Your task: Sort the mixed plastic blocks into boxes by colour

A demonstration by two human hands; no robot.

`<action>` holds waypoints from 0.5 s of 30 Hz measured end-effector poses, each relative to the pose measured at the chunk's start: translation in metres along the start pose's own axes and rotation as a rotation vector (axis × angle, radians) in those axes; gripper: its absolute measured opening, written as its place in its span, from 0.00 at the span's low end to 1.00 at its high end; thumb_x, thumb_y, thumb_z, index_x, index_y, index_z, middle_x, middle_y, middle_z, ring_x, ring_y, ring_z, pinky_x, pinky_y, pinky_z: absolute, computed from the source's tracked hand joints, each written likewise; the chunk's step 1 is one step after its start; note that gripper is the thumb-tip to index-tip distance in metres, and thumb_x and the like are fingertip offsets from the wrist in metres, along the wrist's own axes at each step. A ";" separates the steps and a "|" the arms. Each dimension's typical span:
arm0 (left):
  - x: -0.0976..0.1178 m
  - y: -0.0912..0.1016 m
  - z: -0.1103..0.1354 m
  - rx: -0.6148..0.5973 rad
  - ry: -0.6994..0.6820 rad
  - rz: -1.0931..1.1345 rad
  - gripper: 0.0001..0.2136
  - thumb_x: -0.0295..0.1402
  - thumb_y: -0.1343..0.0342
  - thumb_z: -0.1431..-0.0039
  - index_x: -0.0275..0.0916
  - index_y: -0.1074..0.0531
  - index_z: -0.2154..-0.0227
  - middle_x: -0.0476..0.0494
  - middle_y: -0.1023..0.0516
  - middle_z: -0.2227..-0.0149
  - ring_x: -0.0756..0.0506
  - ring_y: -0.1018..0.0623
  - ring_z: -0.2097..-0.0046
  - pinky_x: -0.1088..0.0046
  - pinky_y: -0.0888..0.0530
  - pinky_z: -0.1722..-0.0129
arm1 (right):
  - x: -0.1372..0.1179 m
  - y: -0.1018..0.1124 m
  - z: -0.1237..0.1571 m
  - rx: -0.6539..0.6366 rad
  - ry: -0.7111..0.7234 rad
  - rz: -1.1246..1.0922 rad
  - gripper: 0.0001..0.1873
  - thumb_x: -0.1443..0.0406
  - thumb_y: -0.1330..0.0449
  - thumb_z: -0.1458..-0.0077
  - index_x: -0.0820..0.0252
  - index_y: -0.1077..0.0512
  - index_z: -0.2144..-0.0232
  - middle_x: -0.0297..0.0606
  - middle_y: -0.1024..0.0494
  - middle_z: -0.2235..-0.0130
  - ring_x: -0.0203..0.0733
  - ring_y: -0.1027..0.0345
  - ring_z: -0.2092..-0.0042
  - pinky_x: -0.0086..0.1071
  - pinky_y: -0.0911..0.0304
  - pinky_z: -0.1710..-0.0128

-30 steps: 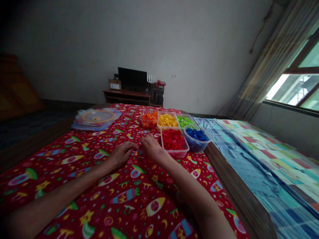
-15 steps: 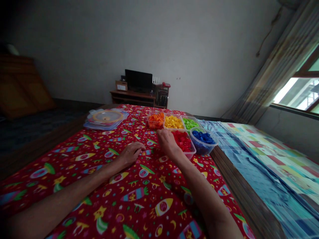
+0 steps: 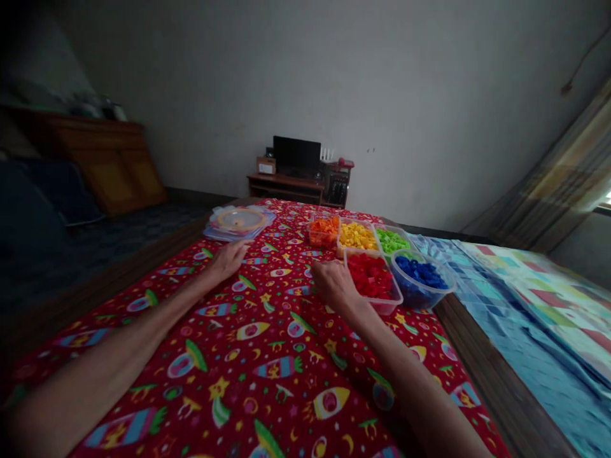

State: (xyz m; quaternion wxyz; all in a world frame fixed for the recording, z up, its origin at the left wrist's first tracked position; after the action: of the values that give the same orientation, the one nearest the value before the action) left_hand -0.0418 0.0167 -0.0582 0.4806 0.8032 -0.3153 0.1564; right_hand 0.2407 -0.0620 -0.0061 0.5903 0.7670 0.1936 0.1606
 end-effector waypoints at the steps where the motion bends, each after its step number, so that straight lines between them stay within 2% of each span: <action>1: -0.006 0.003 0.002 -0.041 0.008 -0.086 0.21 0.38 0.59 0.40 0.35 0.30 0.50 0.36 0.28 0.46 0.40 0.32 0.41 0.58 0.41 0.40 | -0.013 -0.012 0.001 0.008 0.102 -0.038 0.13 0.67 0.52 0.39 0.62 0.26 0.64 0.44 0.24 0.67 0.40 0.33 0.65 0.31 0.40 0.65; 3: -0.009 -0.001 0.010 -0.211 0.058 -0.220 0.23 0.40 0.59 0.39 0.38 0.34 0.44 0.37 0.35 0.40 0.39 0.40 0.36 0.52 0.49 0.37 | -0.032 -0.036 0.006 0.074 0.248 -0.086 0.15 0.62 0.49 0.39 0.63 0.29 0.55 0.50 0.26 0.56 0.47 0.34 0.54 0.38 0.38 0.54; 5: 0.003 -0.013 0.019 -0.397 0.047 -0.290 0.24 0.41 0.62 0.36 0.40 0.39 0.40 0.39 0.43 0.36 0.39 0.46 0.34 0.49 0.51 0.37 | -0.040 -0.056 0.009 0.106 0.294 -0.097 0.21 0.59 0.51 0.38 0.63 0.33 0.48 0.54 0.31 0.48 0.52 0.39 0.45 0.45 0.42 0.47; 8: 0.039 -0.035 0.033 -0.534 -0.123 -0.340 0.25 0.41 0.64 0.34 0.39 0.44 0.38 0.39 0.49 0.34 0.41 0.50 0.33 0.53 0.52 0.36 | -0.039 -0.069 0.009 0.108 0.310 -0.121 0.24 0.58 0.55 0.36 0.63 0.37 0.43 0.55 0.35 0.44 0.53 0.45 0.41 0.49 0.46 0.43; 10: 0.060 -0.049 0.041 -0.576 -0.237 -0.342 0.25 0.40 0.64 0.34 0.37 0.45 0.38 0.39 0.49 0.34 0.42 0.49 0.33 0.57 0.51 0.36 | -0.037 -0.070 0.007 0.124 0.315 -0.150 0.23 0.59 0.54 0.36 0.63 0.36 0.44 0.53 0.34 0.45 0.51 0.44 0.41 0.48 0.47 0.42; 12: 0.072 -0.058 0.046 -0.560 -0.338 -0.309 0.24 0.38 0.67 0.33 0.34 0.45 0.38 0.39 0.46 0.34 0.45 0.47 0.34 0.62 0.49 0.36 | -0.035 -0.069 0.005 0.144 0.305 -0.171 0.20 0.61 0.53 0.37 0.63 0.34 0.47 0.52 0.32 0.47 0.49 0.42 0.43 0.46 0.47 0.42; 15: 0.068 -0.058 0.036 -0.461 -0.449 -0.284 0.22 0.37 0.65 0.33 0.35 0.36 0.43 0.39 0.36 0.39 0.46 0.38 0.37 0.67 0.42 0.38 | -0.036 -0.070 0.004 0.172 0.291 -0.177 0.18 0.63 0.53 0.37 0.63 0.31 0.50 0.50 0.30 0.50 0.47 0.39 0.46 0.44 0.44 0.43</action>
State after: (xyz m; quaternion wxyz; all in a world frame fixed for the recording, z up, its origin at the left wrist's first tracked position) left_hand 0.0457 -0.0191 -0.0769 0.5849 0.7239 -0.3251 -0.1679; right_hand 0.2035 -0.0671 -0.0752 0.5002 0.7633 0.3567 0.1999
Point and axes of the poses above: each hand's wrist, its own z-axis away from the middle knuckle, its own y-axis out of the back of the hand, x = y × z, the point moved 3 cm from there along -z, towards the middle knuckle
